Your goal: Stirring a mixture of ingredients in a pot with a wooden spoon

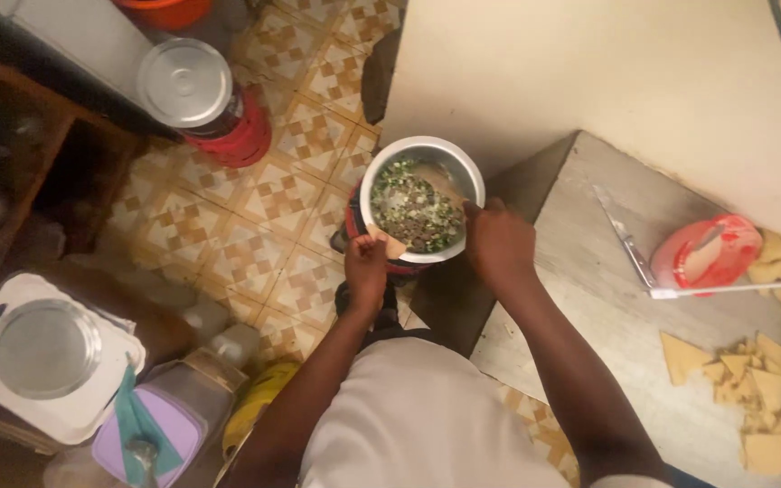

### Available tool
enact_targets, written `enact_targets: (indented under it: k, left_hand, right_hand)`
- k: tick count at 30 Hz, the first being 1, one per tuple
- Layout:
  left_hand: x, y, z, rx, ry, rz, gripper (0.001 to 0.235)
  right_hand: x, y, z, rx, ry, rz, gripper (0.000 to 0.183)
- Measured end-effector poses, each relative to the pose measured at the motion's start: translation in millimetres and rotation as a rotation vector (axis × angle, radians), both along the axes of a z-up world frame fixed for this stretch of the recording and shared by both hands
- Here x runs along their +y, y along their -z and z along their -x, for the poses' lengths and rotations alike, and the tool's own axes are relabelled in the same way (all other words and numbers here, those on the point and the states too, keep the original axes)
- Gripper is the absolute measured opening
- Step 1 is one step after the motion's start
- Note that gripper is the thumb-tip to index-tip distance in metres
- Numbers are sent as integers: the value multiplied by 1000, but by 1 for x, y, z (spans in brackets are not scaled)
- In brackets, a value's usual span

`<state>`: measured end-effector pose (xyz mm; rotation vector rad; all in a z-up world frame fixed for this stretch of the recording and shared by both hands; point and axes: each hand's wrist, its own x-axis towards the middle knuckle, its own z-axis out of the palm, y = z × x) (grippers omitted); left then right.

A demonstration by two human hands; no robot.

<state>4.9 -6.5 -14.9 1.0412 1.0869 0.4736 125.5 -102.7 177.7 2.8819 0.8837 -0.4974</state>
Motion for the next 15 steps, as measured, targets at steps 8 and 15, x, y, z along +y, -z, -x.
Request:
enact_targets:
  k: [8,15]
  left_hand:
    - [14,6,-1,104,120,-72,19]
    - [12,21,0,124,121,-87,15]
  right_hand:
    - [0,-21,4,340,6,-7,25]
    - [-6,-2,1,203,194,-137,23]
